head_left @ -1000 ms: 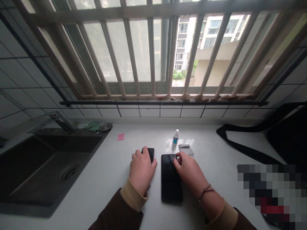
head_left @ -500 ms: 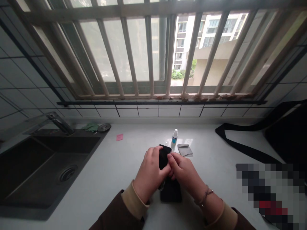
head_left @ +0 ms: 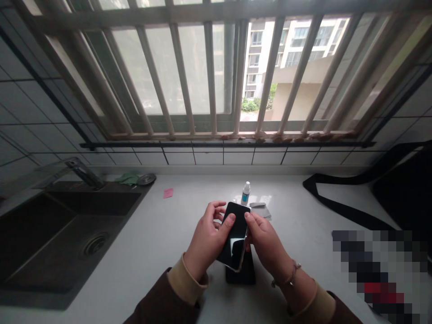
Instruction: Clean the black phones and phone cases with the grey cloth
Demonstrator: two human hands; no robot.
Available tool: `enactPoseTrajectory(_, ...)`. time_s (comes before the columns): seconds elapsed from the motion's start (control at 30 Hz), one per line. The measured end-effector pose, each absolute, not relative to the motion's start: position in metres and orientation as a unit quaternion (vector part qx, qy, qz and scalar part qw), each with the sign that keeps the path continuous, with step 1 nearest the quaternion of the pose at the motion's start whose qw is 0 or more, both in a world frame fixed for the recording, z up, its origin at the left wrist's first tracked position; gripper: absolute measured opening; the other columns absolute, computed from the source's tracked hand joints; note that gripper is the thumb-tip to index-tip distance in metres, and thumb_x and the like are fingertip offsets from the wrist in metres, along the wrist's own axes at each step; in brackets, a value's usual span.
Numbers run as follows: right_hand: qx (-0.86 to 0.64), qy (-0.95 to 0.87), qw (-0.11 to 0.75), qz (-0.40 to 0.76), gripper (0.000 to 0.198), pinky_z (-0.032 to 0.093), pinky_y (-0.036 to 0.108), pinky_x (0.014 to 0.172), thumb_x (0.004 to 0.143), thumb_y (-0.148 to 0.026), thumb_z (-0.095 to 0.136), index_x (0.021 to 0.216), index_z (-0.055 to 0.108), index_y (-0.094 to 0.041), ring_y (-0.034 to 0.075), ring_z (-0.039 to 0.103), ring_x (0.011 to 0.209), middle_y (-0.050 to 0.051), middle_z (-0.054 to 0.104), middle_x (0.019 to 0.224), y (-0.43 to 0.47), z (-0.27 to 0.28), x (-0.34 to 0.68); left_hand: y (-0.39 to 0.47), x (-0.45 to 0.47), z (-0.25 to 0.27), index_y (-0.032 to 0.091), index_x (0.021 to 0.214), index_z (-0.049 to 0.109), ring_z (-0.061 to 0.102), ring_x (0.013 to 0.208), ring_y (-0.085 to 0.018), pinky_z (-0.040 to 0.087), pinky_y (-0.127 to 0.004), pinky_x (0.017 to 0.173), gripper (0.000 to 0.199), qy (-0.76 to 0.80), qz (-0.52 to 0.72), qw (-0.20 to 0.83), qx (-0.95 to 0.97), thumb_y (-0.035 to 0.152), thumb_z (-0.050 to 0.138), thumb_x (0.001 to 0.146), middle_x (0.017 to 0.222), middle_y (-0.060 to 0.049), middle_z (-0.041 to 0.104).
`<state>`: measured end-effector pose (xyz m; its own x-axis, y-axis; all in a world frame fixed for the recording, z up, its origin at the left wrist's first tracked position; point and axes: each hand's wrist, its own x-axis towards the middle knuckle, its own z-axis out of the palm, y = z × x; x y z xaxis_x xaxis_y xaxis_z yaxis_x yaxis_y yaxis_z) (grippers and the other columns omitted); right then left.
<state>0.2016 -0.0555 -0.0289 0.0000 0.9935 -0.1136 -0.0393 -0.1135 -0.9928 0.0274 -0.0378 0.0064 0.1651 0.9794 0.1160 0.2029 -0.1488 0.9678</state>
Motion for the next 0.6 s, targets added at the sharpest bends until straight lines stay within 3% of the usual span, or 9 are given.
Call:
enactPoseTrajectory(0.13, -0.458, -0.454, 0.488, 0.588, 0.052, 0.039, 0.024, 0.041, 0.098, -0.073, 0.056, 0.088, 0.055, -0.022, 0.013, 0.052, 0.043, -0.006, 0.054, 0.057, -0.0575, -0.0316, 0.1993, -0.0344, 0.0273, 0.0056, 0.016, 0.105, 0.07, 0.066, 0.081, -0.019, 0.053, -0.03, 0.075, 0.048, 0.421, 0.462, 0.6, 0.5, 0.063, 0.06, 0.1, 0.093, -0.008, 0.073)
enactPoseTrajectory(0.23, -0.428, -0.478, 0.456, 0.617, 0.051, 0.038, 0.024, 0.041, 0.099, -0.072, 0.057, 0.091, 0.056, -0.022, 0.013, 0.052, 0.044, -0.006, 0.053, 0.058, -0.0611, -0.0296, 0.198, -0.0358, 0.0281, 0.0061, 0.016, 0.086, 0.067, 0.059, 0.068, -0.016, 0.048, -0.027, 0.067, 0.052, 0.413, 0.455, 0.643, 0.457, 0.066, 0.06, 0.098, 0.076, -0.003, 0.068)
enactPoseTrajectory(0.6, -0.429, -0.518, 0.43, 0.602, 0.051, 0.04, 0.026, 0.042, 0.101, -0.072, 0.051, 0.098, 0.059, -0.022, 0.014, 0.055, 0.047, -0.004, 0.054, 0.064, -0.0618, -0.0308, 0.1996, -0.0364, 0.0278, 0.0002, 0.014, 0.087, 0.073, 0.059, 0.063, -0.014, 0.047, -0.024, 0.06, 0.049, 0.408, 0.468, 0.654, 0.432, 0.062, 0.07, 0.094, 0.073, -0.004, 0.068)
